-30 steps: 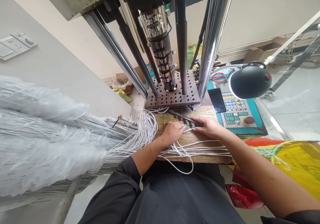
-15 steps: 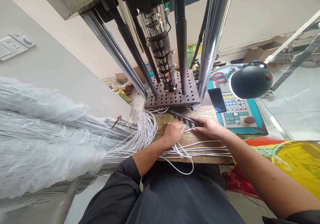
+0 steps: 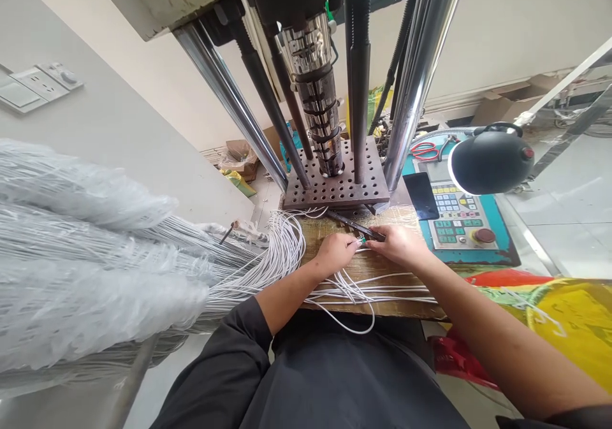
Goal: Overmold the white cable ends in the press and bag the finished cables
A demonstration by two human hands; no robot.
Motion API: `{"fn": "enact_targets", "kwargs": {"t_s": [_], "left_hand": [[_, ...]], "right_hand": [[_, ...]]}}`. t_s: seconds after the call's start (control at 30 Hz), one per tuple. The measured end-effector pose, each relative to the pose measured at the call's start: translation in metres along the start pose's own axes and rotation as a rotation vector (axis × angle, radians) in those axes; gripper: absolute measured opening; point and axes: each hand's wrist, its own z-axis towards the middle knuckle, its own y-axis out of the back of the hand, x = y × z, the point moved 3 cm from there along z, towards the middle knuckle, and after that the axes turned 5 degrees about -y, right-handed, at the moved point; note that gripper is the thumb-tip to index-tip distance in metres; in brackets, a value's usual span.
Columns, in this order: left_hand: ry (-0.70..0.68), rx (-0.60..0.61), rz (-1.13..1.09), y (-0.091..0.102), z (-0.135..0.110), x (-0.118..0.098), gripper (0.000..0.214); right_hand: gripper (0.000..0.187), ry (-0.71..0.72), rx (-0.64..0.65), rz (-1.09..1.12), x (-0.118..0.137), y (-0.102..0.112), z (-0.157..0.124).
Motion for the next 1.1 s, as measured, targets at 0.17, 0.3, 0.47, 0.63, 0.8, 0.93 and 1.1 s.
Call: {"fn": "enact_targets", "kwargs": {"t_s": [0.17, 0.3, 0.47, 0.63, 0.8, 0.93, 1.1], "left_hand": [[-0.031, -0.077, -0.020, 0.002, 0.006, 0.004, 0.034], [-0.057, -0.087, -0.054, 0.003, 0.007, 0.007, 0.030], [-0.105, -0.001, 0.026, 0.005, 0.007, 0.008, 0.018], [-0.202, -0.010, 0.233, 0.005, 0.005, 0.005, 0.023], [-0.470, 0.046, 0.505, 0.000, -0.001, 0.000, 0.029], [-0.540, 0.025, 0.498, 0.002, -0.003, -0.002, 0.030], [-0.366, -0.168, 0.091, 0.015, 0.001, 0.003, 0.034]], "right_hand": [[0.044, 0.006, -0.042, -0.016, 0.002, -0.004, -0.003], [0.046, 0.028, -0.032, -0.020, 0.002, -0.005, -0.003], [0.041, 0.036, -0.020, 0.002, 0.002, -0.004, -0.002], [0.043, 0.015, 0.000, -0.001, 0.002, -0.003, -0.001], [0.045, 0.009, 0.040, 0.034, 0.004, 0.002, 0.000], [0.046, -0.004, 0.059, 0.058, 0.005, 0.007, 0.000], [0.046, -0.002, 0.069, 0.066, 0.004, 0.006, 0.000]]}}
